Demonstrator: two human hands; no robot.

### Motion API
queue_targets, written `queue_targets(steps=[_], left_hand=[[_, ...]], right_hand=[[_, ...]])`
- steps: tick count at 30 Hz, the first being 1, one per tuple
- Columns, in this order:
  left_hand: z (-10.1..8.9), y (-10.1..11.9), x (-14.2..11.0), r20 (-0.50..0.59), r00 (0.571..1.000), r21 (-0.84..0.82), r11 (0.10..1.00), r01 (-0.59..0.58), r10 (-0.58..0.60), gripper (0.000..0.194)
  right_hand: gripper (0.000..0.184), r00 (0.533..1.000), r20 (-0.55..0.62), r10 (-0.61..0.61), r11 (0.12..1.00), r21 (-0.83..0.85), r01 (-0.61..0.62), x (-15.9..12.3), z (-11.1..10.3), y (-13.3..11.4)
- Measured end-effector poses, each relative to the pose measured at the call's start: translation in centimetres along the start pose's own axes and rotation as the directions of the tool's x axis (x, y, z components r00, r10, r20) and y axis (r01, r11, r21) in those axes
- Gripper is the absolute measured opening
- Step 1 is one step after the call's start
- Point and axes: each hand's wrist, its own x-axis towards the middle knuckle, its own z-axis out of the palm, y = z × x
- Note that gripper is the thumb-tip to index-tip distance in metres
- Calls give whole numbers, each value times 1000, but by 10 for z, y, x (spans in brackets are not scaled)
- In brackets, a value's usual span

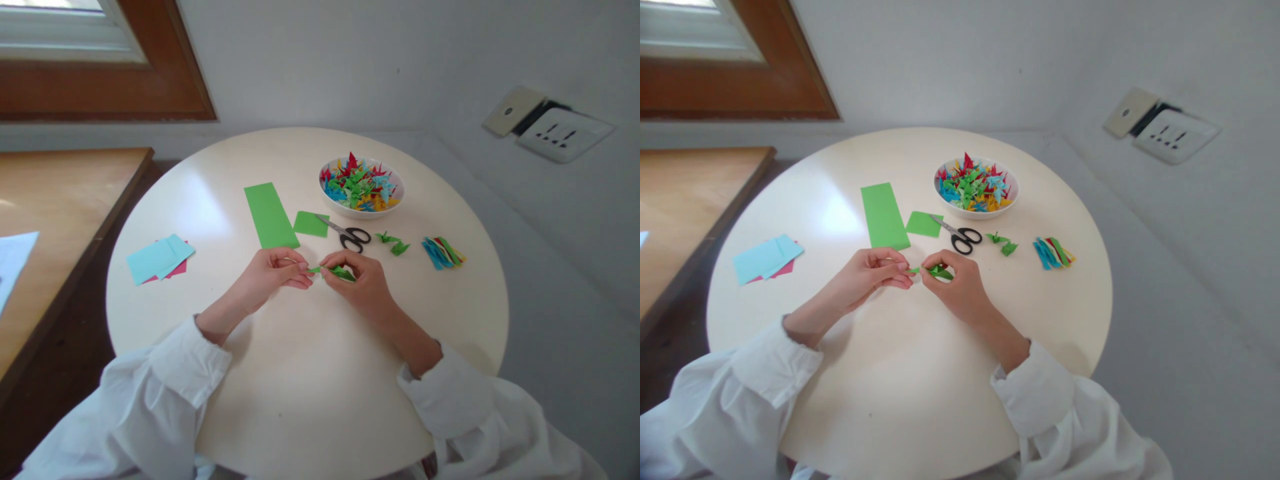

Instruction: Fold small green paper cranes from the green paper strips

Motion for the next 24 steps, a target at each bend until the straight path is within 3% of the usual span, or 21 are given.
queue_targets(steps=[6, 12, 24], left_hand=[[-2, -1, 0, 51, 997, 75, 996, -57, 53, 18], [-5, -3, 3, 20, 989, 269, 951, -149, 149, 11], [0, -2, 1, -64, 996, 212, 976, -46, 61, 4]], right_hand=[[4, 1000, -14, -23, 999, -45, 23, 0, 0, 1], [5, 997, -27, -77, 994, -76, 75, 0, 1, 1], [8, 987, -39, -158, 979, -137, 151, -3, 2, 1]])
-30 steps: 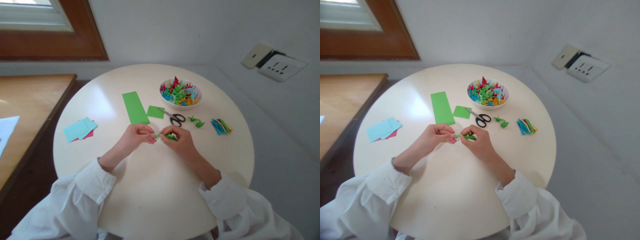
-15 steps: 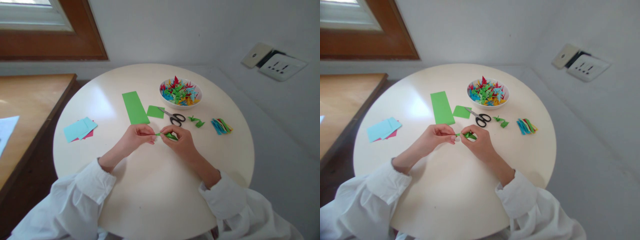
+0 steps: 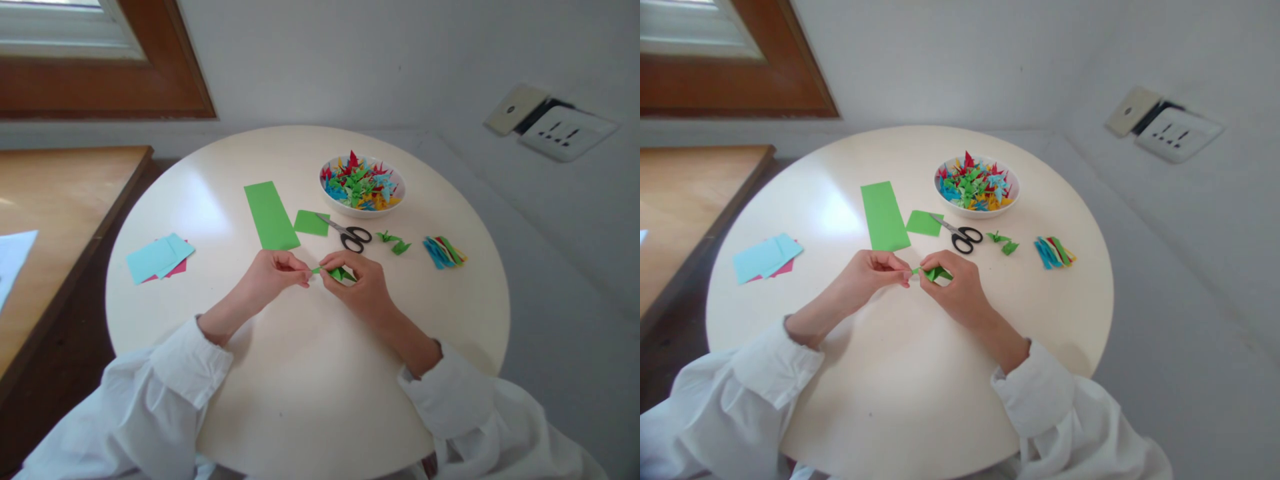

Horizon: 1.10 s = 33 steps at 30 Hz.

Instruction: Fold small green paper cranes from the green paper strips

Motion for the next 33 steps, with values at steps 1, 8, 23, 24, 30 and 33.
queue_targets(steps=[1, 8, 23, 24, 30, 33], left_hand=[[0, 0, 0, -2, 1000, -9, 1000, 5, -5, 3], [1, 2, -2, -17, 1000, -58, 998, 0, -1, 11], [8, -1, -5, -2, 996, -22, 996, -86, 86, 25], [8, -1, -5, -7, 996, -31, 996, -89, 88, 25], [9, -3, -7, -32, 991, -38, 990, -134, 133, 26], [9, -3, -8, -43, 990, -25, 990, -139, 138, 27]], right_hand=[[8, 1000, -3, 1, 1000, -2, -1, 0, 0, 0], [7, 1000, -16, -9, 1000, 7, 9, 0, 0, 2], [6, 999, -33, -6, 1000, -20, 6, 0, 1, 0], [6, 999, -31, -12, 1000, -22, 11, 0, 1, 0], [6, 999, -42, -18, 999, -29, 17, 0, 0, -3], [5, 999, -44, -12, 999, -42, 10, 0, 0, -4]])
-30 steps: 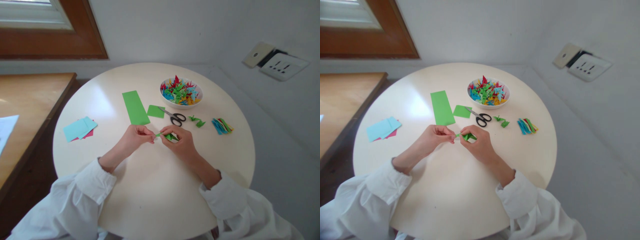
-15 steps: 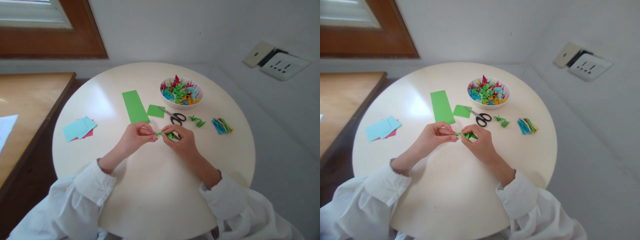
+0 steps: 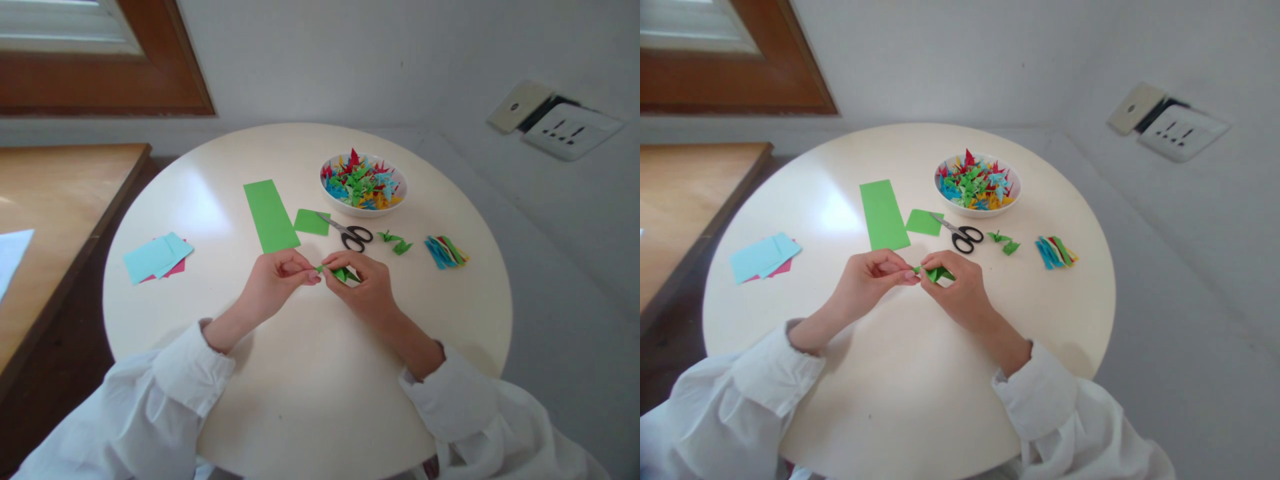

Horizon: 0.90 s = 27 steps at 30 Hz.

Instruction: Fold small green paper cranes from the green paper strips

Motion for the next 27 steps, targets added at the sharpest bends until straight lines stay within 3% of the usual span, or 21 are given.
queue_targets(steps=[11, 21, 27], left_hand=[[2, 3, 0, -19, 1000, -60, 998, 16, -17, 34], [3, 6, -3, 27, 1000, -93, 996, 4, -2, 41], [4, 2, -3, 22, 997, 72, 995, -70, 69, 32]], right_hand=[[6, 999, -23, -33, 999, -5, 33, 0, 1, 1], [5, 999, -42, 11, 1000, -21, -12, 0, -1, 2], [4, 999, -32, 12, 1000, -9, -12, 0, 1, 0]])
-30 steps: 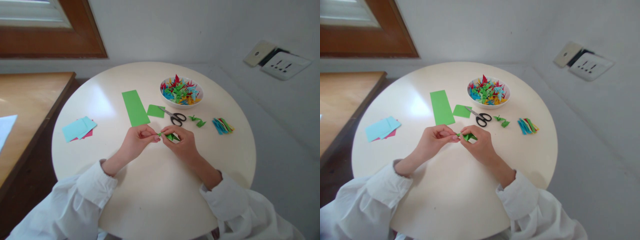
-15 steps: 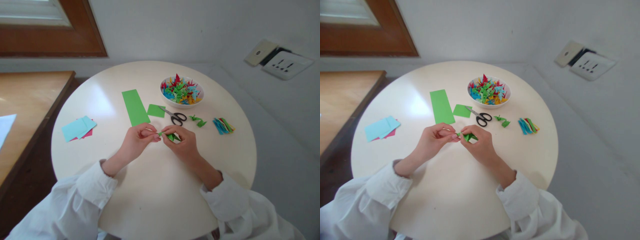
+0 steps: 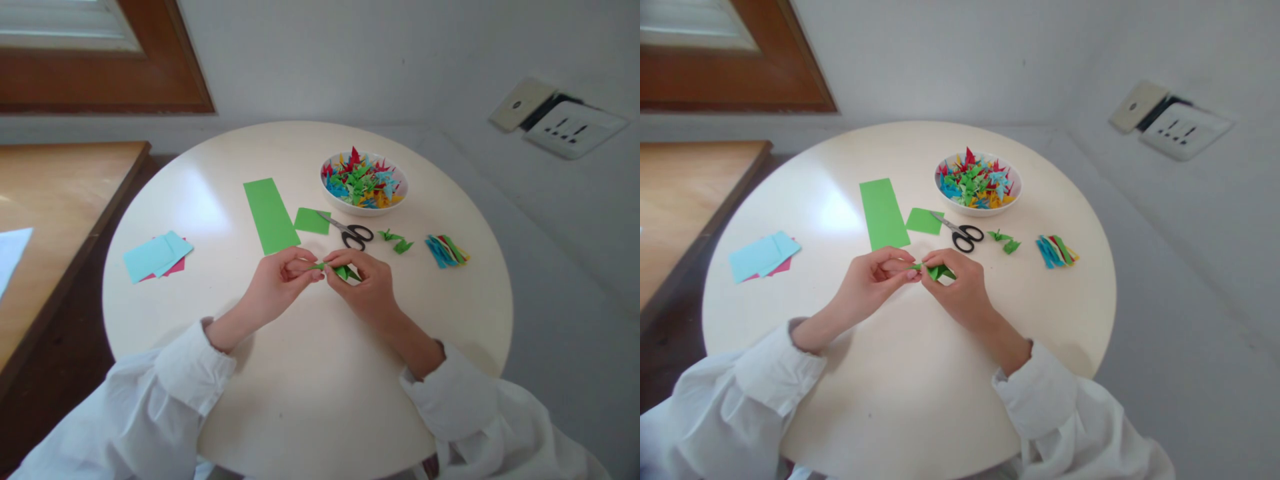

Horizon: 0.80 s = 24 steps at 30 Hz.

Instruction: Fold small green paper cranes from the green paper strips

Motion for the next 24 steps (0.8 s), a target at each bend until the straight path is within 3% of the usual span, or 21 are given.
queue_targets(steps=[8, 24], left_hand=[[0, -6, 0, -24, 1000, 116, 993, -16, 19, 16], [1, -5, -2, -8, 1000, -11, 1000, -14, 14, 15]], right_hand=[[5, 1000, 7, -6, 1000, 13, 6, 0, 2, -3], [7, 1000, 3, -21, 1000, -5, 21, 0, -1, -5]])
